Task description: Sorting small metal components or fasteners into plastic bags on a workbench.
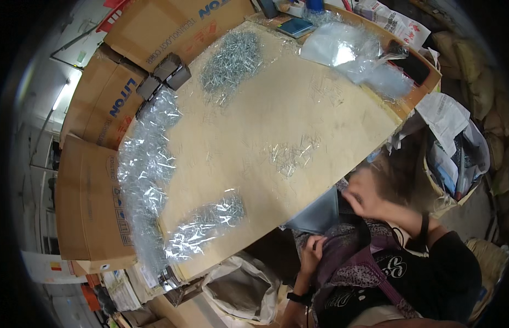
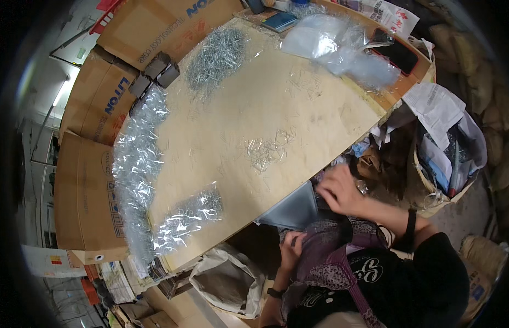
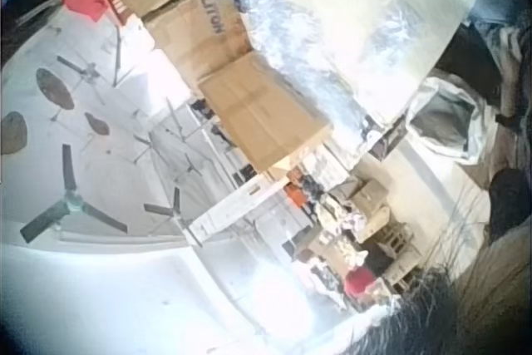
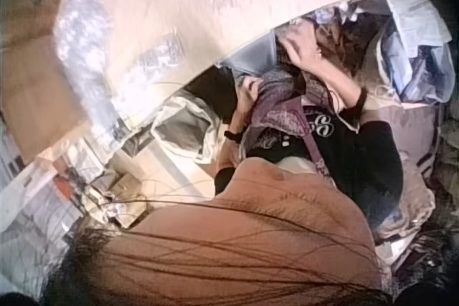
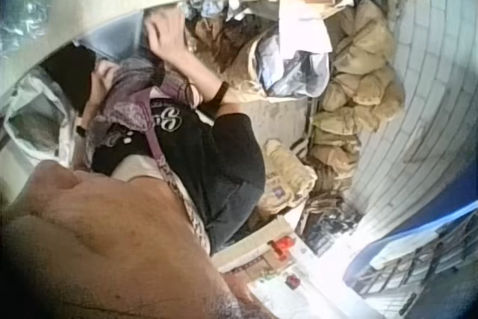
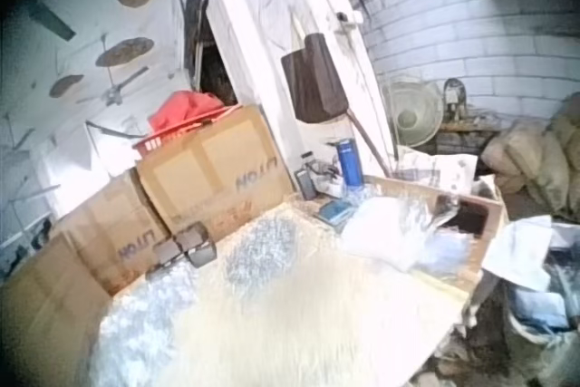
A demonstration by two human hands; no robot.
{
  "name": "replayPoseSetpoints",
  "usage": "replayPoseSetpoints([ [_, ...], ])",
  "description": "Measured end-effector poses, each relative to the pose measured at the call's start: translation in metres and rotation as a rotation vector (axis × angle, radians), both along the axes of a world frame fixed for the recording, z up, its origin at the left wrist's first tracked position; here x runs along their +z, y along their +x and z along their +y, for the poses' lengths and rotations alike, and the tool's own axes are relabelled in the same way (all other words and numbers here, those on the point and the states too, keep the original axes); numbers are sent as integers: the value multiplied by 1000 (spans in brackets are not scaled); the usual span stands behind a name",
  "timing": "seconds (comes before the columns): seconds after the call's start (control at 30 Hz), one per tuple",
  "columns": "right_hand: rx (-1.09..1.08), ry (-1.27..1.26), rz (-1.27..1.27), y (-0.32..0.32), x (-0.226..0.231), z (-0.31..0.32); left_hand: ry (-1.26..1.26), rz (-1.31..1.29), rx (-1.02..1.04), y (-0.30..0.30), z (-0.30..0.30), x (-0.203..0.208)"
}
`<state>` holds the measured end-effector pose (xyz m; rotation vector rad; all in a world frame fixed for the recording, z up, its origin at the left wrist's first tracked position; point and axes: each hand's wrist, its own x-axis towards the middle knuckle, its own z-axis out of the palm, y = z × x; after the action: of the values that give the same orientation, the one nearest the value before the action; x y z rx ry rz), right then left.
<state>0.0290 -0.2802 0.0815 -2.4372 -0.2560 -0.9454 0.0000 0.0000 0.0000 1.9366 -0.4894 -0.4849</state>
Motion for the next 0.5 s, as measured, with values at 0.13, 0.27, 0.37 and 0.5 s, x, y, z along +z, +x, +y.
replayPoseSetpoints([
  [0.13, -50, -10, 126, 90, 50, -35, -96, -155, 3, 17, -10, 23],
  [0.27, -177, -175, 332, 154, 37, -78, -102, -218, 7, 15, -17, 34],
  [0.37, 95, -94, 497, 161, 39, -42, -97, -195, 88, 17, -13, 31],
  [0.5, 339, -9, 468, 150, 37, -5, -117, -183, 104, 16, -16, 32],
])
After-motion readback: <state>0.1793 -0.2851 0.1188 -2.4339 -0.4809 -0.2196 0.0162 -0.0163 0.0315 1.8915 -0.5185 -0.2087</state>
